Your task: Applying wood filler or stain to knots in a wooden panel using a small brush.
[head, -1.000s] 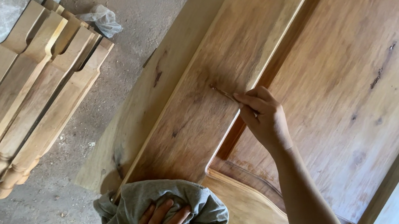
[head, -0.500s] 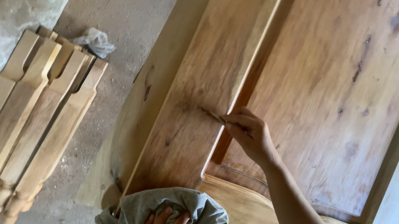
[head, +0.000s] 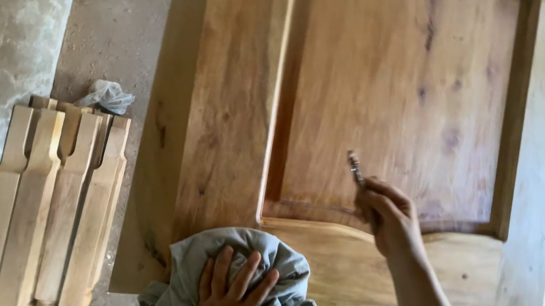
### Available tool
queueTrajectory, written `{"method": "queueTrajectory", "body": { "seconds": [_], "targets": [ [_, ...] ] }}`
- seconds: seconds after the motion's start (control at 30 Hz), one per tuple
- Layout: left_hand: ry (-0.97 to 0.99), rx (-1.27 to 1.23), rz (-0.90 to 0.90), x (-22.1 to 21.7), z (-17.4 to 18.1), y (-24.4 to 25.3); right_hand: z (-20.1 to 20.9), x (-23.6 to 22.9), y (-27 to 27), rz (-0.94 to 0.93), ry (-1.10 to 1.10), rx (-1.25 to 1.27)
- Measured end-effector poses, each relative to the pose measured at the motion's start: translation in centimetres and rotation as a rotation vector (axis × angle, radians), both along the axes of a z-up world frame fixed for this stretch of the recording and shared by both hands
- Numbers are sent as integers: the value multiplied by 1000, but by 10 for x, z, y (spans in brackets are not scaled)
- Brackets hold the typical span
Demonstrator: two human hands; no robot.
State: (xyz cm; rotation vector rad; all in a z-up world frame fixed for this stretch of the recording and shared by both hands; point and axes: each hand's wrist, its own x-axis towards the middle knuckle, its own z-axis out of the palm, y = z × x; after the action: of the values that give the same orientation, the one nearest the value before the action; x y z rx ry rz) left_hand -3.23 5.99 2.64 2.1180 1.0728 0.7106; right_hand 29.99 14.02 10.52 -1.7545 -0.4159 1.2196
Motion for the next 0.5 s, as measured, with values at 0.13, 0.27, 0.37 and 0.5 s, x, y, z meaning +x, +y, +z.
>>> {"method": "queueTrajectory", "body": {
  "seconds": [0.13,0.27,0.37,0.5],
  "targets": [
    [76,88,-51,3,-6,23,32,34,-47,-154,-83,109],
    [48,84,-47,7,-7,29,64,36,-91,-274,-37,200],
    [65,70,-44,8,-7,29,71,42,-125,-343,-30,204],
    [10,55,-74,-4,-7,33,80,41,-149,-387,-56,213]
  ]
}}
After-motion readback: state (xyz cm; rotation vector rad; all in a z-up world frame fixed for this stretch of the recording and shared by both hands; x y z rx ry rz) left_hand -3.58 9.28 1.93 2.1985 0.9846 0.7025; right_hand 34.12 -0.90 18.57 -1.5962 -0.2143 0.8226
